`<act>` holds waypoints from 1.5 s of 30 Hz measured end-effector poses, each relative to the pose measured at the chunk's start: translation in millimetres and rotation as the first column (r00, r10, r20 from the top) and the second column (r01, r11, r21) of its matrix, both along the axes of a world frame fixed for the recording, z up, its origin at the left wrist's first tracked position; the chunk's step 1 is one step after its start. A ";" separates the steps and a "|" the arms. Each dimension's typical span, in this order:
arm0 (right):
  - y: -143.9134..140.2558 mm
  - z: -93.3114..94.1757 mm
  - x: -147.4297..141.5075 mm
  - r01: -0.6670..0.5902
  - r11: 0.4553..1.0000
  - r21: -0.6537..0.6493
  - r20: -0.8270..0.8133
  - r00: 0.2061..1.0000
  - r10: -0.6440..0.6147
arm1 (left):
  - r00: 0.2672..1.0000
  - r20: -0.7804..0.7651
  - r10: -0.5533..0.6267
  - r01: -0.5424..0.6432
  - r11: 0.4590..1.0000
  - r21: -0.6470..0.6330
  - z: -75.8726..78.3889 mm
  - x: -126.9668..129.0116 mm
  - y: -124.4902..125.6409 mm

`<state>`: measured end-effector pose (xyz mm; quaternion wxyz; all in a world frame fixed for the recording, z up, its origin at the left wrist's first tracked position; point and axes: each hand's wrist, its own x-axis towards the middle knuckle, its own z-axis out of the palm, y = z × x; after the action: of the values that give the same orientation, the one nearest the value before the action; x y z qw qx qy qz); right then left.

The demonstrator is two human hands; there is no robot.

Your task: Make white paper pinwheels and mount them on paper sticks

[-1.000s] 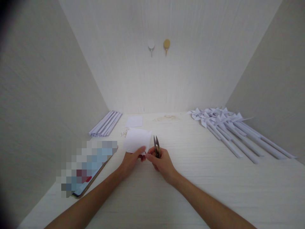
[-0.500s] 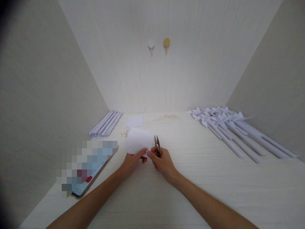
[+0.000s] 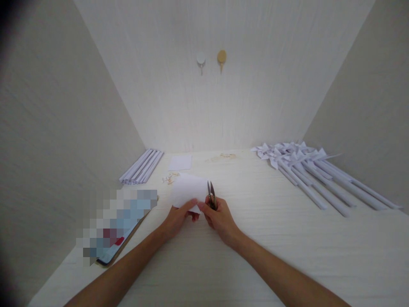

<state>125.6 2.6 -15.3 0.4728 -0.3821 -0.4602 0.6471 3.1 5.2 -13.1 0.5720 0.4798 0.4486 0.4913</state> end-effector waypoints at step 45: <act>-9.9 4.4 -1.8 -0.219 0.974 0.055 0.225 0.953 0.202 | 0.935 0.195 0.295 -0.305 0.952 0.023 4.0 -2.3 7.8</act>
<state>123.8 -7.2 -11.0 0.3626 -0.3803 -0.5728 0.6291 0.8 12.9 -9.1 0.5174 0.3719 0.4468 0.6280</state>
